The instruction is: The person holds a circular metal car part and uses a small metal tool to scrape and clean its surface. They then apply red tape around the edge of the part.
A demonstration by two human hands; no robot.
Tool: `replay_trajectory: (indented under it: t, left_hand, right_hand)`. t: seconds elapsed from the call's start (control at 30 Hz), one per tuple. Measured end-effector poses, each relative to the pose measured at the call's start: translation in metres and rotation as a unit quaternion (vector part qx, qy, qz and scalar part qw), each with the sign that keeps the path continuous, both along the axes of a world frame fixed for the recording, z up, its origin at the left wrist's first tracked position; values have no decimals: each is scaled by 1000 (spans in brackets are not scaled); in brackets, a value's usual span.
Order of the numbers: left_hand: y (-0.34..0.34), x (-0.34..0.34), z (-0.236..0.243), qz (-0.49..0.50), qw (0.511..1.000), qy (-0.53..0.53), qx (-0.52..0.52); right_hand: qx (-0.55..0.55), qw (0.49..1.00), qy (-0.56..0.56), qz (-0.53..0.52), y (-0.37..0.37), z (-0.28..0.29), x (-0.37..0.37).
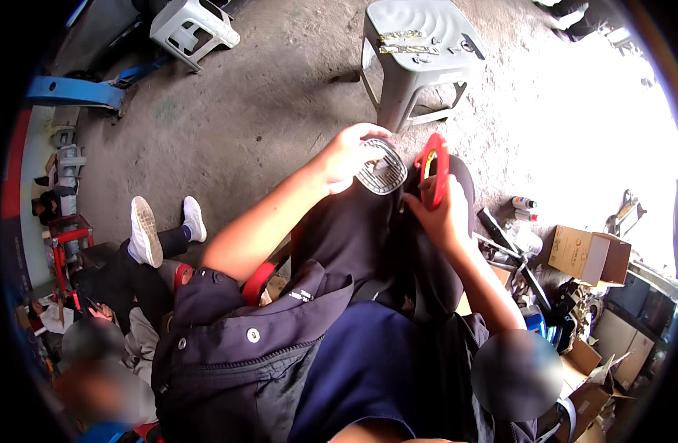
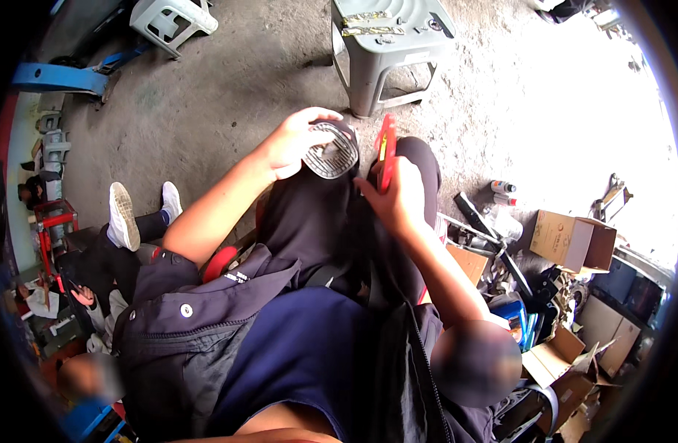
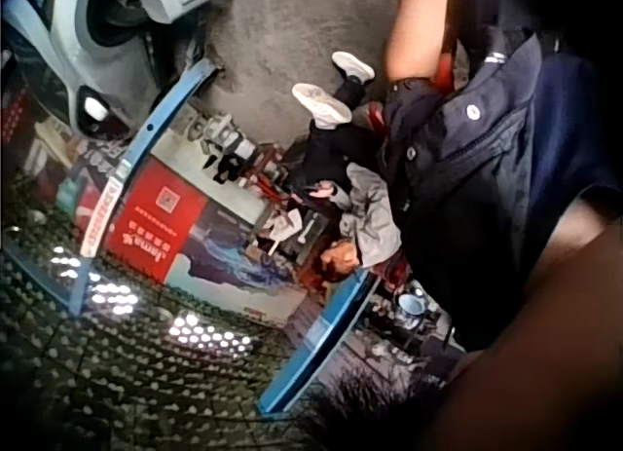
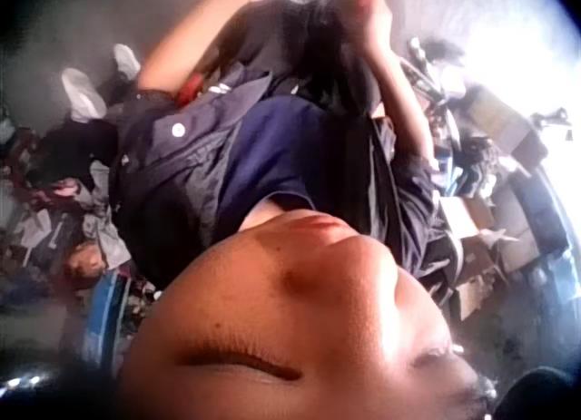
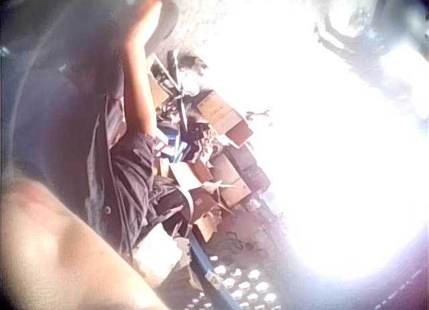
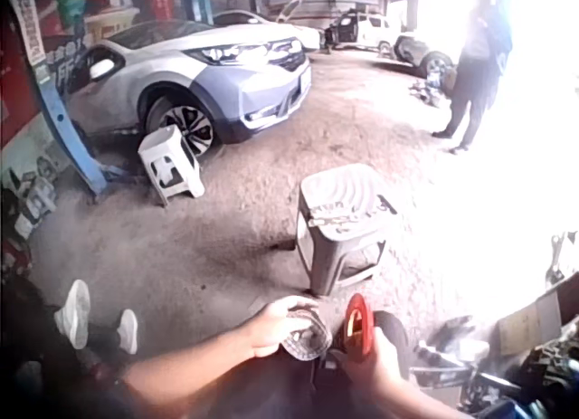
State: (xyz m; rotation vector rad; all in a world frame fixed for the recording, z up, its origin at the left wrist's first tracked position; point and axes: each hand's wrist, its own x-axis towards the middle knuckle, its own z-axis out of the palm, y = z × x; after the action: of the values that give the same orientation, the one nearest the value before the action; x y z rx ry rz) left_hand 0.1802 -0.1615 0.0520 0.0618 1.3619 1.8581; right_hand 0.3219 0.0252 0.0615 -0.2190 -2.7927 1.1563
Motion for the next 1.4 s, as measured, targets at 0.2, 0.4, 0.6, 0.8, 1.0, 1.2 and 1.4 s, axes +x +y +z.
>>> replay_trajectory:
  t: [0.2, 0.4, 0.6, 0.8, 1.0, 1.2, 1.4]
  left_hand:
    - [-20, -15, 6, 34, 998, -50, 21]
    - [-16, -32, 5, 65, 993, -72, 70]
    - [-20, -37, 4, 88, 991, -71, 66]
    - [-23, -44, 3, 109, 988, -85, 74]
    - [-14, -37, 12, 116, 984, -112, 73]
    - [-18, -36, 11, 90, 987, -92, 97]
    - [-11, -40, 12, 94, 990, -77, 66]
  right_hand:
    - [51, 989, 117, 71, -2, -18, 14]
    - [76, 992, 75, 72, -3, -15, 7]
    - [27, 989, 67, 129, 1, -10, -2]
    - [56, 993, 34, 101, 18, -22, -53]
    - [145, 967, 14, 207, 16, -14, -38]
    - [129, 964, 33, 231, 36, 9, -20]
    - [-196, 961, -186, -54, 98, -28, -94]
